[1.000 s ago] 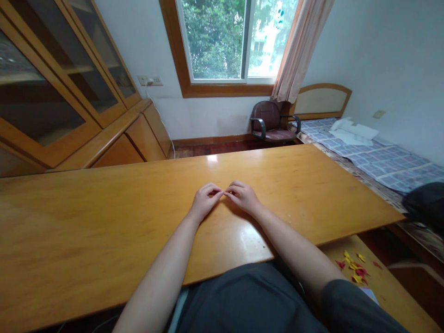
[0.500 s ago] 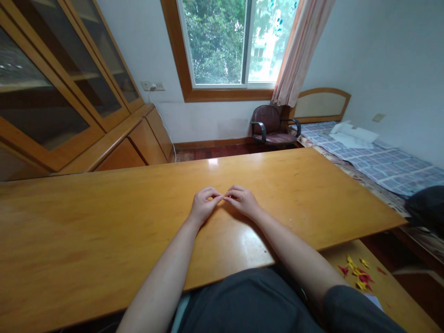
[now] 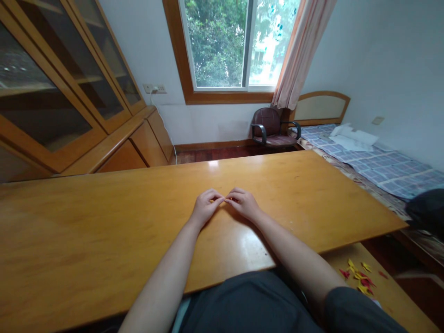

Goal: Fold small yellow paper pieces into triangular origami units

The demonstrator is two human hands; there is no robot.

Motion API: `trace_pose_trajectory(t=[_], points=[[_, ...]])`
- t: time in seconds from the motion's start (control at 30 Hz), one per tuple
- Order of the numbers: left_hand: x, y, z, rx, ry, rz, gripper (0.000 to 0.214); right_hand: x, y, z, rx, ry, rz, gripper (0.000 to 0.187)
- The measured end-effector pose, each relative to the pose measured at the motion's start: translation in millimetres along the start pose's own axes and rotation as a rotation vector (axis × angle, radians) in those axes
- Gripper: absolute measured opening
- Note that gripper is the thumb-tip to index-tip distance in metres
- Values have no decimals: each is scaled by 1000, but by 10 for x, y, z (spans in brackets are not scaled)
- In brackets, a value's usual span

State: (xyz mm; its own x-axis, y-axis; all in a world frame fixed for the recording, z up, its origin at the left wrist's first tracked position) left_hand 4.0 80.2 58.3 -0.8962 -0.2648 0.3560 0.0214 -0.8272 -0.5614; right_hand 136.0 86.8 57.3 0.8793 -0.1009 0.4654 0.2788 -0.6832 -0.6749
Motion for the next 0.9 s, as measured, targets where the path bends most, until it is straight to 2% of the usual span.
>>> trace_pose_trajectory(t=[0.1, 0.27, 0.5, 0.9], points=[[-44, 16, 18, -50, -49, -44, 18, -5, 10, 20, 2, -2, 0, 14], [-36, 27, 50, -87, -73, -32, 15, -22, 10, 29, -18, 15, 3, 14], [-30, 23, 93, -88, -68, -33, 15, -54, 34, 28, -2, 50, -6, 14], [10, 8, 48, -52, -71, -2, 19, -45, 28, 16, -8, 2, 19, 16]])
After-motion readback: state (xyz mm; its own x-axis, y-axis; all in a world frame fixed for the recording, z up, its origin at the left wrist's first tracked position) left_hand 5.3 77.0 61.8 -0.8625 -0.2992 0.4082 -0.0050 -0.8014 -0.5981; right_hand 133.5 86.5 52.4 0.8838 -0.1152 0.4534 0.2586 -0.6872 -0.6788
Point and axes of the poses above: each hand's wrist, its own y-axis away from the middle knuckle, its own x-axis out of the back of the hand, z = x × y, the point moved 10 cm from there along -y, towards the middle knuckle, and after that the axes turned 12 degrees about z, right-handed, at the moved point
